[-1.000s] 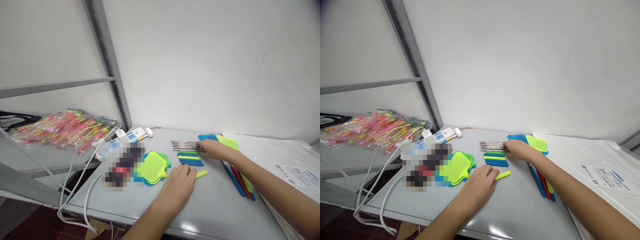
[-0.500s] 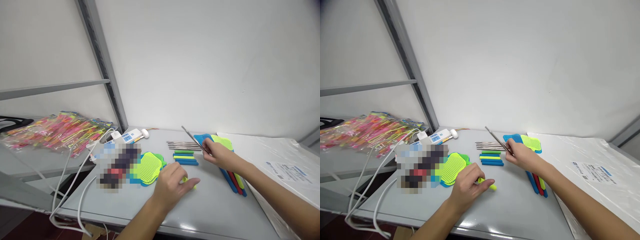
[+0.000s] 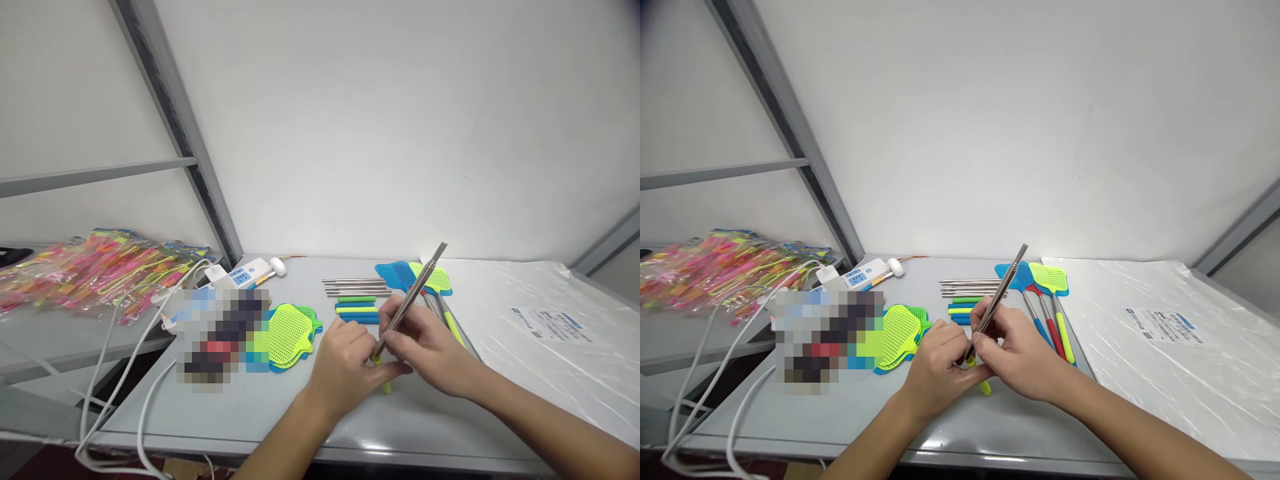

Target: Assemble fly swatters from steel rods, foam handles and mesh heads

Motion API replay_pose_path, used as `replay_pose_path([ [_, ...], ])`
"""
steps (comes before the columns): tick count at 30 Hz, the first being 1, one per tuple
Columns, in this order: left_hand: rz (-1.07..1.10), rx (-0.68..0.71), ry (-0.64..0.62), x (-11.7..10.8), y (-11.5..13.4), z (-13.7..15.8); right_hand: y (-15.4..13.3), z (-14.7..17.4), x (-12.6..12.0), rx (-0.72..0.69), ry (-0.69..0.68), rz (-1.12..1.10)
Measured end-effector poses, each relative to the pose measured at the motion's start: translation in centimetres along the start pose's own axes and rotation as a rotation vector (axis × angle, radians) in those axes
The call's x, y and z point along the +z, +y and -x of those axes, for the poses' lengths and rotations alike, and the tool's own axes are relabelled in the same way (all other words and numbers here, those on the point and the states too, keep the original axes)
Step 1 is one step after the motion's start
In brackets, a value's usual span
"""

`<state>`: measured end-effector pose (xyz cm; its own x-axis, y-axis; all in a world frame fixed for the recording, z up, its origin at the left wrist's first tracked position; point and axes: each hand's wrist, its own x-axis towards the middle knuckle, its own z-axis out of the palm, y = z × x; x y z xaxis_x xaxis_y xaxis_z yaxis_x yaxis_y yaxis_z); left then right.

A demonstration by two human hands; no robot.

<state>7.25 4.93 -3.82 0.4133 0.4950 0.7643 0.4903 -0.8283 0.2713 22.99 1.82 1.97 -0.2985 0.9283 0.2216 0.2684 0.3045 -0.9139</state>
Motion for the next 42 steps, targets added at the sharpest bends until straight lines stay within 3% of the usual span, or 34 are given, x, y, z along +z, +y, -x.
replay_pose_path([
  [5,-0.02,0.009,-0.002,0.0,0.1,-0.4,-0.4,-0.1,-0.5,-0.017,-0.112,0.221],
  [13,0.007,-0.029,-0.02,0.3,0.6,-0.4,-1.9,-0.2,-1.3,0.028,-0.187,0.348],
  [16,0.089,-0.129,-0.112,0.6,1.6,-0.1,-2.2,0.0,-1.9,0.043,-0.222,0.423],
  [20,0.231,-0.314,-0.333,1.2,3.0,0.9,-1.4,1.2,-2.8,0.093,-0.246,0.491],
  [24,0.346,-0.399,-0.427,1.9,3.7,1.8,-0.8,2.5,-3.6,0.144,-0.169,0.465],
  [27,0.448,-0.461,-0.464,1.8,4.0,1.6,-1.1,2.6,-3.7,0.121,-0.037,0.274],
  [32,0.626,-0.573,-0.47,0.6,4.9,0.6,-2.7,1.3,-2.1,0.063,0.288,-0.484],
  [35,0.695,-0.598,-0.457,-0.3,5.3,0.4,-3.9,0.6,-1.1,0.075,0.392,-0.816],
  [42,0.662,-0.58,-0.479,-3.3,5.3,0.4,-5.1,0.1,1.9,0.117,0.468,-0.952],
])
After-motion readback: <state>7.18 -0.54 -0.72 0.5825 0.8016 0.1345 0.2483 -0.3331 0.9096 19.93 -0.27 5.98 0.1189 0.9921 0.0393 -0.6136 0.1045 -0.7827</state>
